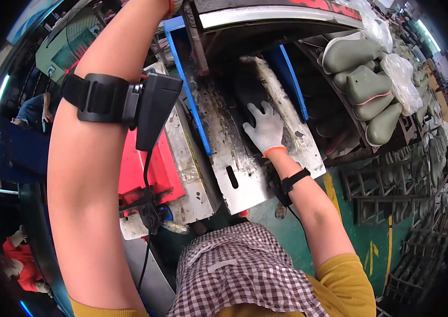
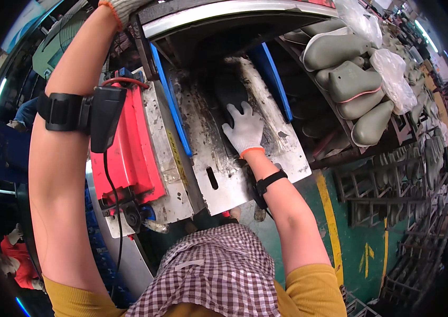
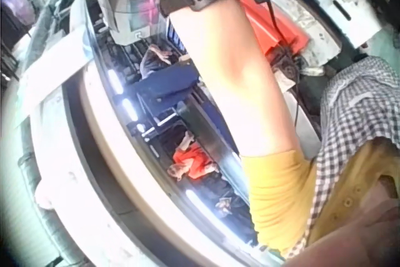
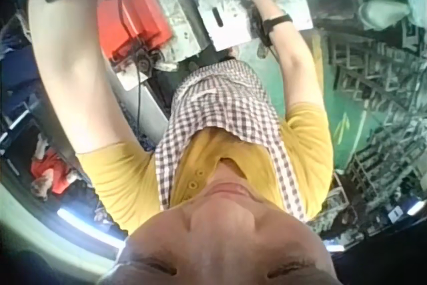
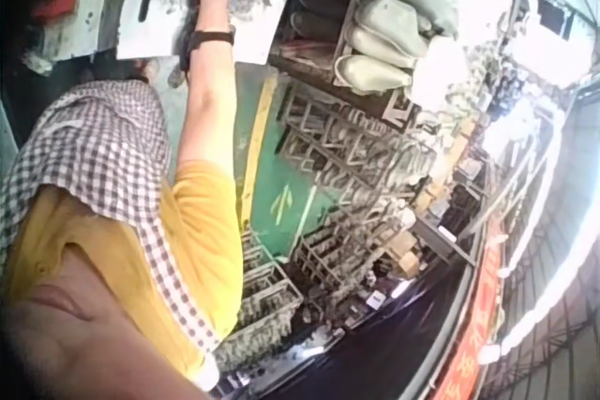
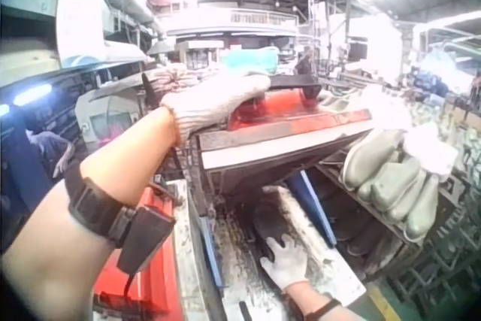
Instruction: Operating an industrial shoe lasting machine to shape and press footwear.
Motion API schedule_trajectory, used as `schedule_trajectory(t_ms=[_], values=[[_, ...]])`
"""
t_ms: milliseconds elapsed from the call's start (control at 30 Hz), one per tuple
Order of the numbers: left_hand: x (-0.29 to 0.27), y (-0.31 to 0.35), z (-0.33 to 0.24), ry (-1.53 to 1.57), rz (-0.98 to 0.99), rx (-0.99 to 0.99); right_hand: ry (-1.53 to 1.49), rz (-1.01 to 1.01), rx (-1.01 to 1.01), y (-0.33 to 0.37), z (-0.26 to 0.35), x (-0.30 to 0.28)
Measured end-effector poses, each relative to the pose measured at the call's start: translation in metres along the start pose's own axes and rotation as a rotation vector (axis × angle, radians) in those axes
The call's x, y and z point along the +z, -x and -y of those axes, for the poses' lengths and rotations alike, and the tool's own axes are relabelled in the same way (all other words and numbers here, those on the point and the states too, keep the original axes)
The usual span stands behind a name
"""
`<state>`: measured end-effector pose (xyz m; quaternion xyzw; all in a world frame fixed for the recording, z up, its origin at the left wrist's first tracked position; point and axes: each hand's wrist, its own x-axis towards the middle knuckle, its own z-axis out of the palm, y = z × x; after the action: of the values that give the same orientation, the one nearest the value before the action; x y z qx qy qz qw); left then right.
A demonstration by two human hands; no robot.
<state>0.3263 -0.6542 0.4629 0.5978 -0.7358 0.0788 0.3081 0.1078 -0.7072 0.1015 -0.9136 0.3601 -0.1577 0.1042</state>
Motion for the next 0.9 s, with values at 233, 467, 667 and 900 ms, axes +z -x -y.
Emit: schedule_trajectory(t_ms=[233,467,667,900], values=[[0.054,0.051,-0.042,0.557,-0.17,-0.123,-0.572,-0.322,0.229,0.102,-0.039,-0.065],[0.167,0.149,-0.096,0.091,-0.196,0.025,-1.553,0.041,1.065,0.273,-0.041,-0.045],[0.267,0.23,-0.104,-0.023,-0.204,0.073,-2.131,0.353,1.203,0.279,-0.041,-0.05],[0.331,0.271,-0.097,-0.079,-0.226,0.026,-2.22,0.296,1.265,0.28,-0.07,-0.056]])
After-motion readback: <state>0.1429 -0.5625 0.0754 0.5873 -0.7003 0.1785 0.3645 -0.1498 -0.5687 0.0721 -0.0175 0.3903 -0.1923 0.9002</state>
